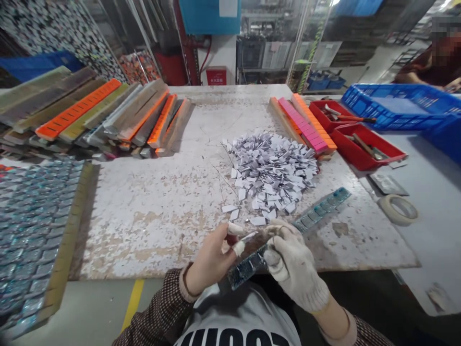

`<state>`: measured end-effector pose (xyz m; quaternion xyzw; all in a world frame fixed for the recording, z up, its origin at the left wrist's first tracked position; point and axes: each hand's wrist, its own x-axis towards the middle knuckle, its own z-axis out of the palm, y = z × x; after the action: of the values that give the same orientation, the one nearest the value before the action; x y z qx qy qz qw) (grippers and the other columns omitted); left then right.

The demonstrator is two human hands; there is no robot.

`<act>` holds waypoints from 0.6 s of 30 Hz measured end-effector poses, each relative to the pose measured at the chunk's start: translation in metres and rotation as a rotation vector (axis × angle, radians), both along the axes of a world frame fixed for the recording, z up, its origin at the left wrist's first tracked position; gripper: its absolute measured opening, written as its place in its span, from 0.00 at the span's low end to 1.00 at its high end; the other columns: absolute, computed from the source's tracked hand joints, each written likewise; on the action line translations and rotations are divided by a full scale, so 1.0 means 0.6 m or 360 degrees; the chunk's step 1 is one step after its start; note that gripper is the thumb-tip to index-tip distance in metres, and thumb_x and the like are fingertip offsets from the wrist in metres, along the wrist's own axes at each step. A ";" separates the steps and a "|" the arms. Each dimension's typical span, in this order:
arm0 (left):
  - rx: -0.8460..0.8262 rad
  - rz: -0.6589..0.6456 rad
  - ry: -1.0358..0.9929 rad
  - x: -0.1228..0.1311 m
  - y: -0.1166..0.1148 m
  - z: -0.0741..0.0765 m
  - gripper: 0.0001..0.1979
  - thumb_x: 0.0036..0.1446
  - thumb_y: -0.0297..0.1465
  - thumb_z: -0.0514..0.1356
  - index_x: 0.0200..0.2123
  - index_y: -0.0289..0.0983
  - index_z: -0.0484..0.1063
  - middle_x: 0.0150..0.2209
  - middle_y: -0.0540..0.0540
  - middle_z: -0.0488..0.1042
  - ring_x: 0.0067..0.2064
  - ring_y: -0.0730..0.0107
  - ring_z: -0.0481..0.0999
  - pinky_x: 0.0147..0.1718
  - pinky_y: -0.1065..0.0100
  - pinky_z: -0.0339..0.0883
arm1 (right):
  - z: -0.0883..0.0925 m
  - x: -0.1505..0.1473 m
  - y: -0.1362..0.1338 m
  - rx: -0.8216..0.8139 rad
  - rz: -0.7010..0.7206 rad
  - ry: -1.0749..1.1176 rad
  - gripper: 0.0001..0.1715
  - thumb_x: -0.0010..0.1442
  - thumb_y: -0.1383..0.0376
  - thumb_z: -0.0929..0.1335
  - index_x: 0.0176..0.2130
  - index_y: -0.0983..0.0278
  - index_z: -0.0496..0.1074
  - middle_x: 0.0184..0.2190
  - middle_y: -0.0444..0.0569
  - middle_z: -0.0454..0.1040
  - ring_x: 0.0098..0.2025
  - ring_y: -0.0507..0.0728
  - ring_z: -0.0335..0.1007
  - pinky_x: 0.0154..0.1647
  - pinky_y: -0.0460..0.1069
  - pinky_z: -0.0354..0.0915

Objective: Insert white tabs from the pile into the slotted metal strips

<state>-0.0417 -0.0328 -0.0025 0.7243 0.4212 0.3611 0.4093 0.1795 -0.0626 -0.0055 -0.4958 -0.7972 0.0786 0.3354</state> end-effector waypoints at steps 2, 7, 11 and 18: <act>0.0258 -0.0026 0.0139 0.009 -0.009 0.001 0.09 0.64 0.27 0.59 0.48 0.37 0.67 0.36 0.46 0.75 0.35 0.66 0.74 0.36 0.65 0.70 | -0.003 -0.002 -0.002 -0.0020 -0.0115 0.0169 0.16 0.72 0.57 0.61 0.40 0.61 0.74 0.52 0.59 0.76 0.61 0.67 0.70 0.60 0.65 0.70; 0.0845 -0.0060 0.0245 0.018 -0.023 0.009 0.08 0.69 0.30 0.57 0.50 0.36 0.65 0.39 0.41 0.74 0.39 0.59 0.74 0.38 0.60 0.71 | -0.005 -0.012 -0.010 -0.0058 -0.0418 0.0357 0.17 0.72 0.55 0.63 0.52 0.60 0.73 0.54 0.58 0.77 0.56 0.66 0.76 0.54 0.62 0.76; 0.0321 -0.0090 0.0160 0.006 -0.014 0.031 0.14 0.66 0.39 0.64 0.46 0.37 0.69 0.42 0.41 0.74 0.41 0.60 0.74 0.39 0.63 0.71 | 0.041 -0.011 -0.005 -0.0147 -0.0048 0.0320 0.08 0.72 0.64 0.64 0.41 0.60 0.72 0.54 0.55 0.76 0.55 0.61 0.76 0.53 0.54 0.76; 0.0007 -0.0703 -0.0145 0.008 -0.003 0.044 0.24 0.73 0.43 0.53 0.24 0.38 0.61 0.24 0.51 0.66 0.27 0.73 0.67 0.28 0.71 0.62 | 0.088 -0.013 -0.021 -0.0200 0.0186 0.0468 0.06 0.69 0.65 0.68 0.36 0.59 0.71 0.53 0.54 0.75 0.49 0.58 0.78 0.42 0.49 0.77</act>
<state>-0.0367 -0.0344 0.0241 0.7829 0.2327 0.2959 0.4954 0.1719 -0.0754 0.0476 -0.4518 -0.7605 0.2194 0.4115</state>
